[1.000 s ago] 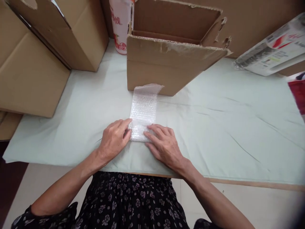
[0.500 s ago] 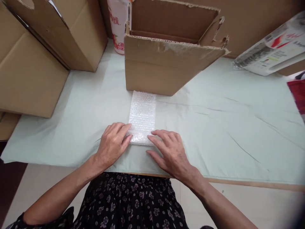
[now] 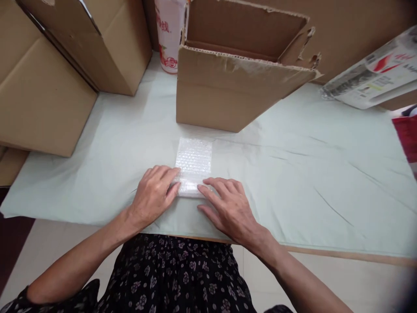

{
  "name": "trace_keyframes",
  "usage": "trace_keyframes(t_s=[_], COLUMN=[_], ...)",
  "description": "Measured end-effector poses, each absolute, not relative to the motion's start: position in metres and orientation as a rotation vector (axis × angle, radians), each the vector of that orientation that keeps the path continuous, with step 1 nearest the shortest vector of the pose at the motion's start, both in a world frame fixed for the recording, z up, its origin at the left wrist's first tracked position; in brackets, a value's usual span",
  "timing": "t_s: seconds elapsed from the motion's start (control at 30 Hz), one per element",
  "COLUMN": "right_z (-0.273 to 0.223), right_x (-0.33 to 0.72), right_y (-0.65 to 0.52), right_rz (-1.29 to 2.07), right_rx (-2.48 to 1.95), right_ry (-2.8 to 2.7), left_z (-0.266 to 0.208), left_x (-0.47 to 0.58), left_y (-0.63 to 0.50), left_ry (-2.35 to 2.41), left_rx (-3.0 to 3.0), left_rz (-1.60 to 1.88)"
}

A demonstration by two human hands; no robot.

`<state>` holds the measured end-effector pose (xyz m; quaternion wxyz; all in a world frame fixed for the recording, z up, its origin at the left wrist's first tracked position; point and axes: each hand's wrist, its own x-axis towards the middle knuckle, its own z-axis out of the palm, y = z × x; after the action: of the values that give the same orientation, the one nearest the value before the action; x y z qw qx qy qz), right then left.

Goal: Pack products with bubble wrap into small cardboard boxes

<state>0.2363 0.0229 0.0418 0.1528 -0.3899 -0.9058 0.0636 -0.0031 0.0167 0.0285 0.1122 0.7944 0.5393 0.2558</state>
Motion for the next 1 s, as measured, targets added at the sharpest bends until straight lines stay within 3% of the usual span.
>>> trace_keyframes(t_s=[0.27, 0.47, 0.6, 0.8, 1.0], right_z=[0.040, 0.045, 0.032, 0.034, 0.045], right_x=[0.240, 0.237, 0.238, 0.243, 0.259], right_y=[0.033, 0.027, 0.040, 0.035, 0.032], right_rz=[0.670, 0.246, 0.393, 0.981, 0.892], right_rx=[-1.099, -1.159, -1.212, -1.201, -1.105], right_ry=[-2.538, -2.633, -2.494, -2.148, -2.175], left_z=[0.039, 0.032, 0.035, 0.033, 0.046], left_x=[-0.006, 0.003, 0.004, 0.024, 0.043], left_y=[-0.001, 0.021, 0.012, -0.008, 0.001], left_ry=[1.326, 1.581, 1.615, 1.219, 1.257], left_rx=[2.332, 2.305, 1.748, 0.904, 1.236], left_rz=[0.716, 0.725, 0.960, 1.006, 0.895])
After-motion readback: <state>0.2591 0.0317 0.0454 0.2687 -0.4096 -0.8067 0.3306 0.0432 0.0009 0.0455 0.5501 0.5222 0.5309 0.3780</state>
